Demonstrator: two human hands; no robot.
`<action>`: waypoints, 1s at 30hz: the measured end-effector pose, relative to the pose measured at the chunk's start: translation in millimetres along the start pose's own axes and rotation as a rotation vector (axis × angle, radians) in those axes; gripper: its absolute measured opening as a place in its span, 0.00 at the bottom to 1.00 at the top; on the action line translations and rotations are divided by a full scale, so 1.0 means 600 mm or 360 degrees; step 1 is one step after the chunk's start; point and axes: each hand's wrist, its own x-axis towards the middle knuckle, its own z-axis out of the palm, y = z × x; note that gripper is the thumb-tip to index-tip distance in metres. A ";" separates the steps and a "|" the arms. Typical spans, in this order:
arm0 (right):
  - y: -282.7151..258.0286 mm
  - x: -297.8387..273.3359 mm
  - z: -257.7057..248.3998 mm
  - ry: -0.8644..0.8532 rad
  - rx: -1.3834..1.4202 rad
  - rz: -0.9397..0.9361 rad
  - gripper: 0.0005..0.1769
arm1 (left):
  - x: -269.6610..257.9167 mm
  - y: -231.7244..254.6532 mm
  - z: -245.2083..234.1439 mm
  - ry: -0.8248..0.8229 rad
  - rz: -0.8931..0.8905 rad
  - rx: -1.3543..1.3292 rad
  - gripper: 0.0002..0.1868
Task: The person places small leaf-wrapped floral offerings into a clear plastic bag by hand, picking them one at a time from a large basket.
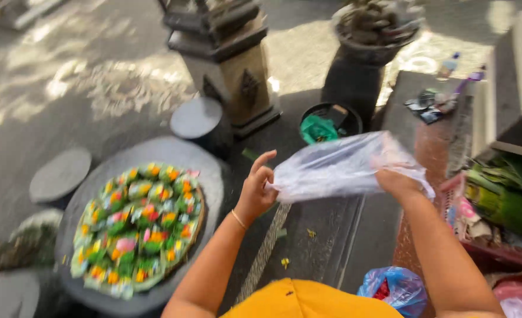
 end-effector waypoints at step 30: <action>-0.720 -0.167 0.054 -0.0668 0.0560 -0.1029 0.26 | -0.452 0.177 -0.412 0.0976 -0.0427 0.1300 0.46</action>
